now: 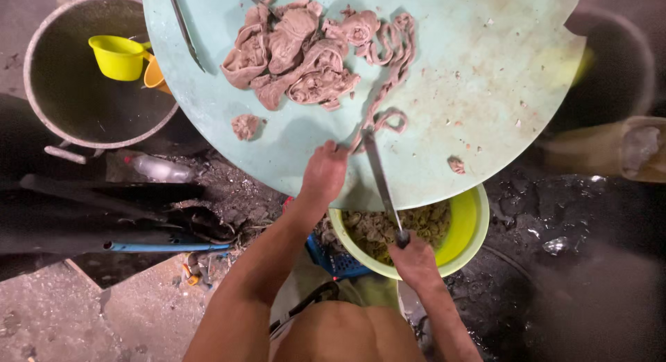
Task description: The person cuts pieces of meat on a circular surface using a cleaver and places the cut pieces into a pot.
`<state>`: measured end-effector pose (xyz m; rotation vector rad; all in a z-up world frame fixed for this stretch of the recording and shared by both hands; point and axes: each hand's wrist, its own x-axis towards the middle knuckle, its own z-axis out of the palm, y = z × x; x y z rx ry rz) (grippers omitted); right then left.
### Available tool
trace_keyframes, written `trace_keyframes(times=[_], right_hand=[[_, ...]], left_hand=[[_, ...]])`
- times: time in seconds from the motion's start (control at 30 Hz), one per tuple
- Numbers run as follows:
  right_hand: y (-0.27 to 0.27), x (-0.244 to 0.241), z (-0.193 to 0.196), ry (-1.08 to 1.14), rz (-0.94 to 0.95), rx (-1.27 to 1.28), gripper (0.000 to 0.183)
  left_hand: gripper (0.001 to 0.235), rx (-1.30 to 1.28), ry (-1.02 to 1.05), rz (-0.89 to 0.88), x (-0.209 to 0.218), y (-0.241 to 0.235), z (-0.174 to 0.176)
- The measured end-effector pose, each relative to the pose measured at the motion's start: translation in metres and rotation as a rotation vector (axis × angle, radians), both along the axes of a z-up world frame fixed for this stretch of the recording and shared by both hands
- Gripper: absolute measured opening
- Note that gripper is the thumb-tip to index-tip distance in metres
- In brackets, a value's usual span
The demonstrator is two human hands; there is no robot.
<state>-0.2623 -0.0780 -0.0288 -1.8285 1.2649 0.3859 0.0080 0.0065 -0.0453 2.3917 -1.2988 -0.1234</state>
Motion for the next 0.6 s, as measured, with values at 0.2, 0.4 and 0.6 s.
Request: trace_keyframes(times=[0.2, 0.4, 0.6], right_hand=[[-0.015, 0.025, -0.007, 0.012, 0.248, -0.016, 0.034], [-0.020, 0.072, -0.017, -0.061, 0.268, 0.024, 0.040], [-0.024, 0.069, -0.008, -0.083, 0.254, 0.032, 0.043]], left_hand=[[0.021, 0.059, 0.098, 0.027, -0.013, 0.030, 0.002], [0.031, -0.037, 0.195, 0.021, -0.023, 0.045, 0.008], [0.029, 0.068, 0.301, -0.036, -0.057, 0.101, 0.000]])
